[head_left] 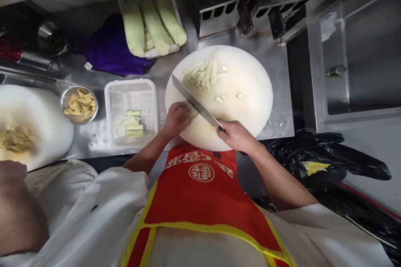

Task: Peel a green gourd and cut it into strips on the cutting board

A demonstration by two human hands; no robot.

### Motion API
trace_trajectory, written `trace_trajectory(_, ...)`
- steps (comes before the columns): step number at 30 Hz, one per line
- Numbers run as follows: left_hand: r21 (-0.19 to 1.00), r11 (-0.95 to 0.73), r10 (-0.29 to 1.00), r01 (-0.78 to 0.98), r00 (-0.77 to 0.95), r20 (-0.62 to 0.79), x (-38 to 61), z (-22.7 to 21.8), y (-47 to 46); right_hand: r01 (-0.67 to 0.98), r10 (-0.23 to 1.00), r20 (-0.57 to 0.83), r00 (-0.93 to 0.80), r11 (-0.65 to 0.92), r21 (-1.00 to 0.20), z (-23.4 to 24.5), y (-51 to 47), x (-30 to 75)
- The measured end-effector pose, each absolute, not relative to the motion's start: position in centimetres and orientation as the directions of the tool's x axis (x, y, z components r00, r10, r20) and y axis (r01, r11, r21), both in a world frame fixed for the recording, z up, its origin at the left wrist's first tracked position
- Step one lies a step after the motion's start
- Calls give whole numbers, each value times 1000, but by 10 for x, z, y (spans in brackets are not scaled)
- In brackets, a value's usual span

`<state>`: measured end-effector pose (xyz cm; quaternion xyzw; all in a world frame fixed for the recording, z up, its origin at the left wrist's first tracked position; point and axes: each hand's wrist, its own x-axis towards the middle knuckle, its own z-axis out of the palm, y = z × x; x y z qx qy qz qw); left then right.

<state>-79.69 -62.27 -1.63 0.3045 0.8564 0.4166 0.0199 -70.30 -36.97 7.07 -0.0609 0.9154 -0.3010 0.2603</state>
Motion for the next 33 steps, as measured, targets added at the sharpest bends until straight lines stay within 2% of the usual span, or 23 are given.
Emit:
trace_trajectory(4,865,350,393,358,-895,211,-811,0,-644,78,-171,-347,-922,797,-599,80,-356,-694)
trace_trajectory(6,898,333,291,289,-937,193,-814,2,-656,105,-129,-322,-938,779,-618,88,-357,-686)
trace_trajectory(8,901,347,258,261,-950,175,-811,0,-666,130,-117,-324,-939,751,-647,97,-363,-677)
trace_trajectory(13,826,427,417,368,-891,181,-791,-7,-678,136,-169,-347,-922,698,-703,108,-387,-655)
trace_trajectory(15,799,446,441,405,-875,197,-784,-10,-679,127,-200,-357,-912,692,-711,109,-396,-648)
trace_trajectory(19,743,480,439,467,-861,258,-778,-17,-677,115,-235,-397,-887,720,-684,112,-411,-641)
trace_trajectory(25,659,444,569,606,-759,315,-778,-29,-672,117,-250,-458,-853,763,-636,119,-422,-638)
trace_trajectory(29,664,455,579,593,-764,285,-779,-37,-667,150,-254,-509,-822,766,-625,125,-422,-632)
trace_trajectory(33,699,391,542,599,-764,350,-780,-41,-664,157,-256,-534,-806,776,-610,128,-420,-626)
